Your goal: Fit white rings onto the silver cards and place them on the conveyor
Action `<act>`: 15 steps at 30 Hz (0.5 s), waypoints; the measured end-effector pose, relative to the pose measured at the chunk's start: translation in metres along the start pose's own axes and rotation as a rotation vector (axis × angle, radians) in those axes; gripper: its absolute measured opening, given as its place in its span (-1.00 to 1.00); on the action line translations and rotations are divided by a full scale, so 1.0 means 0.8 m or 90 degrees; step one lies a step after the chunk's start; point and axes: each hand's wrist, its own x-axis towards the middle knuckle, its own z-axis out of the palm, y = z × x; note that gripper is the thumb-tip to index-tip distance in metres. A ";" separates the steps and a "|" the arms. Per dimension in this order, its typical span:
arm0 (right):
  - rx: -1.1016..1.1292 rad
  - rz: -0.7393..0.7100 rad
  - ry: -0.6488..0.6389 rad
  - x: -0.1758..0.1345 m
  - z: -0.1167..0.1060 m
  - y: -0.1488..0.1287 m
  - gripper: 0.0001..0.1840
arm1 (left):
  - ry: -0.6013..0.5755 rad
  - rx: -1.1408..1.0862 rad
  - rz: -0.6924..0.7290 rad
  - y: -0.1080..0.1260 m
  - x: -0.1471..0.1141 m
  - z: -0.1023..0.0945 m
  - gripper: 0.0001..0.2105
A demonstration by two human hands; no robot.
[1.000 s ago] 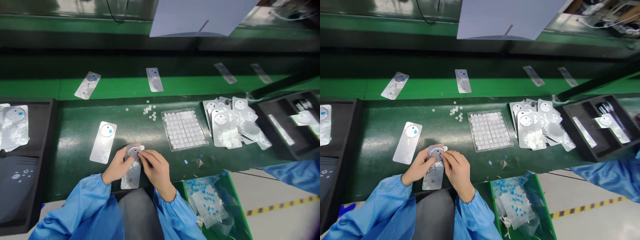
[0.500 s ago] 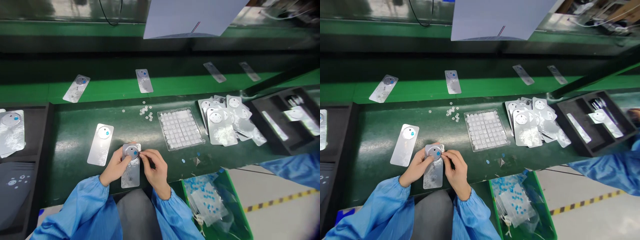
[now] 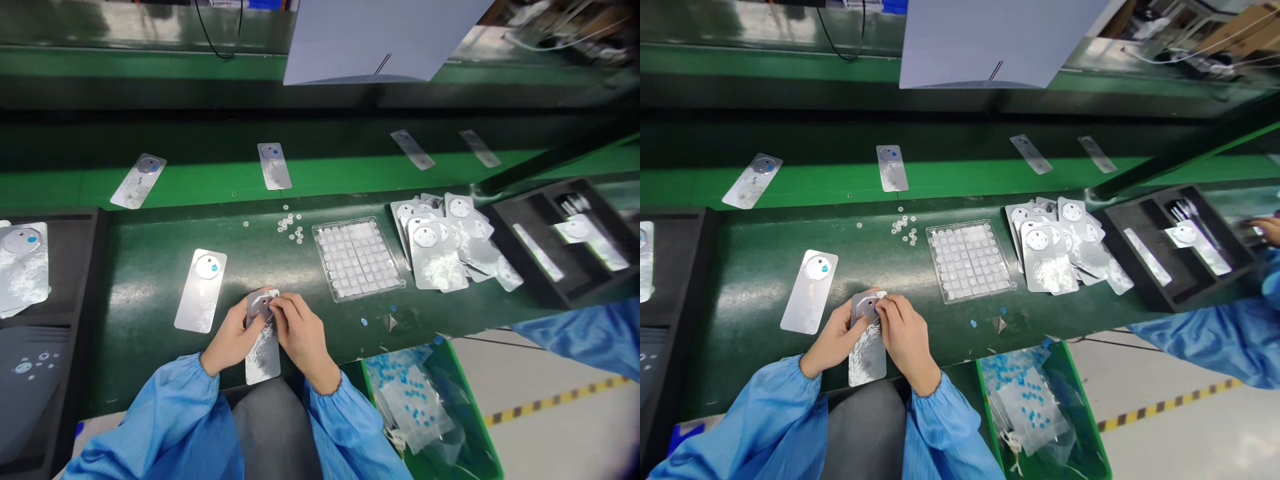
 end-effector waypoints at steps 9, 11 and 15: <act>0.223 0.180 0.152 -0.016 -0.005 -0.001 -0.78 | -0.005 -0.190 -0.092 0.002 0.006 -0.002 -0.43; 0.253 0.228 0.182 -0.024 -0.026 0.009 -0.76 | 0.001 -0.230 -0.103 0.002 0.006 -0.002 -0.42; 0.282 0.318 0.312 -0.066 -0.119 0.052 -0.68 | 0.020 -0.319 -0.119 0.003 0.007 -0.003 -0.40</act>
